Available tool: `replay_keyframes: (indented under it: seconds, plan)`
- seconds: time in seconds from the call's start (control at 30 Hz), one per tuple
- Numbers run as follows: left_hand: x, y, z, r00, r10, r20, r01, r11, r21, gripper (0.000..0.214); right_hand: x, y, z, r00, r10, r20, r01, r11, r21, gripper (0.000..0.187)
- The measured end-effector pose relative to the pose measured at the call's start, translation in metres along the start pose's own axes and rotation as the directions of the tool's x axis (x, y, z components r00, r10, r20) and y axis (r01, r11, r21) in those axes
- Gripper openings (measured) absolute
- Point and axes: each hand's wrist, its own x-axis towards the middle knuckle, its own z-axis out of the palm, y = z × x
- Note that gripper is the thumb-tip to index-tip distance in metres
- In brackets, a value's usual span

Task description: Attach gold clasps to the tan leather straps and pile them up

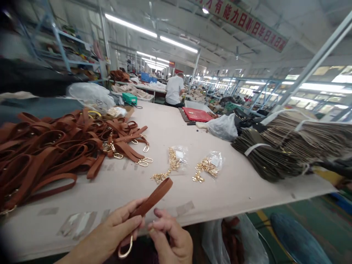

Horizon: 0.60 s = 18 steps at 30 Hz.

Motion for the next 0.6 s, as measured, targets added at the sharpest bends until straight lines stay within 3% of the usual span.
replay_keyframes:
  seconds: [0.13,0.23,0.3,0.4,0.47,0.53,0.6]
  plan:
    - [-0.006,-0.011,0.021,0.99,-0.025,0.141,0.012,0.995,0.096,0.072,-0.008,0.002,-0.007,0.987,0.143,0.077,-0.153,0.978,0.142,0.017]
    - [-0.01,-0.016,0.031,0.976,-0.043,0.212,0.022,0.995,0.102,0.081,-0.008,-0.002,-0.018,0.981,0.181,0.076,-0.187,0.978,0.088,0.018]
    - [-0.012,-0.017,0.035,0.984,-0.053,0.169,0.03,0.991,0.134,0.066,-0.006,-0.006,-0.024,0.988,0.144,0.064,-0.144,0.989,0.009,0.019]
    - [-0.013,-0.017,0.038,0.997,-0.004,0.071,-0.017,0.958,0.287,0.026,-0.003,-0.01,-0.032,0.993,0.113,0.025,-0.111,0.991,-0.076,0.019]
    - [-0.013,-0.019,0.037,0.996,0.008,0.084,-0.039,0.926,0.376,0.017,-0.002,-0.009,-0.038,0.994,0.113,-0.001,-0.113,0.989,-0.093,0.019]
    - [-0.012,-0.024,0.035,0.991,-0.02,0.135,-0.028,0.939,0.342,0.015,-0.002,-0.006,-0.045,0.991,0.136,0.007,-0.135,0.989,-0.051,0.018]
    - [-0.009,-0.031,0.034,0.988,-0.038,0.152,0.007,0.98,0.198,0.016,-0.003,-0.002,-0.052,0.987,0.157,0.04,-0.158,0.987,0.026,0.017]
